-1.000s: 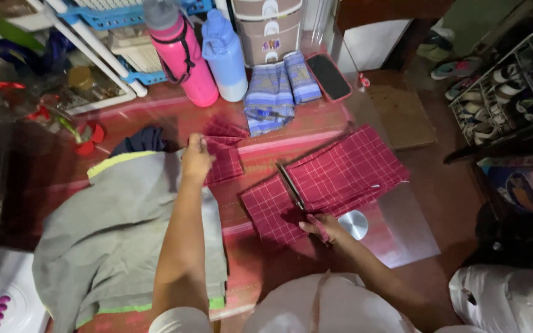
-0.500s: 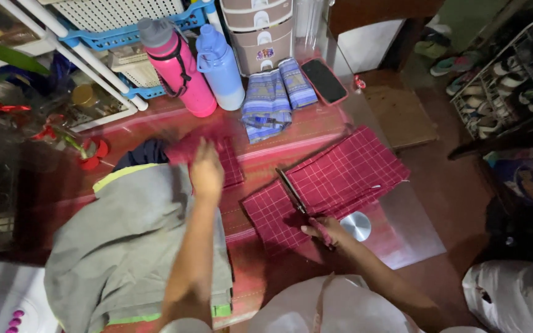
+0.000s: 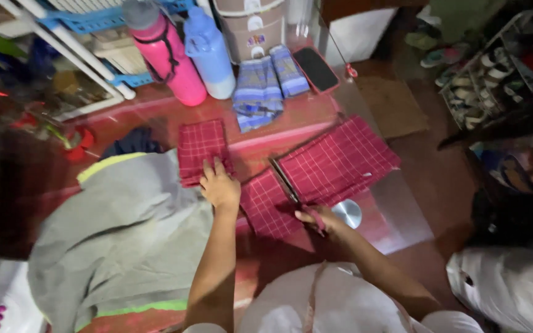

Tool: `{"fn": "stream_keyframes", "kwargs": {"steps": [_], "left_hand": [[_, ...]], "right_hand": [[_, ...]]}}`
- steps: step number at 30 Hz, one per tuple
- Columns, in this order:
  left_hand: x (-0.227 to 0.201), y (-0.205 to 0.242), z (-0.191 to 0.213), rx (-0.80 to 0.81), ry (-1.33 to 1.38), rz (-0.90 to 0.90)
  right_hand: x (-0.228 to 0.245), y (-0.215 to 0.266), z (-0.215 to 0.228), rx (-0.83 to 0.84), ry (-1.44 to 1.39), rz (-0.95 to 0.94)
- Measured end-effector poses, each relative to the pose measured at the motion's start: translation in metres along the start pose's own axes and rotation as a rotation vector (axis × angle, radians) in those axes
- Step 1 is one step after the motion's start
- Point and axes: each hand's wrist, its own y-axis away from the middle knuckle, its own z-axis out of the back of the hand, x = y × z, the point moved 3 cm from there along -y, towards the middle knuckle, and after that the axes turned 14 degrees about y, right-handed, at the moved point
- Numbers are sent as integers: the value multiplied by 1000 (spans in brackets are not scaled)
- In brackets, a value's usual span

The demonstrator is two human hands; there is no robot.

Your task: The person cuts a red checkered fabric into smaller pieces using scissors. They fold the fabric multiple times and cut along the edges to create uniform squares, which are then stacked on the table.

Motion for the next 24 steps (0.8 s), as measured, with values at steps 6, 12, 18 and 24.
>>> {"fn": "stream_keyframes", "kwargs": {"steps": [6, 12, 18, 24], "left_hand": [[-16, 136, -54, -11, 385, -835], [-38, 158, -16, 608, 19, -501], [-29, 174, -45, 290, 113, -695], [-40, 193, -47, 119, 408, -812]], "right_hand": [[6, 56, 10, 117, -20, 85], [13, 158, 48, 94, 149, -72], [-146, 185, 73, 270, 934, -224], [-112, 184, 49, 238, 275, -383]]}}
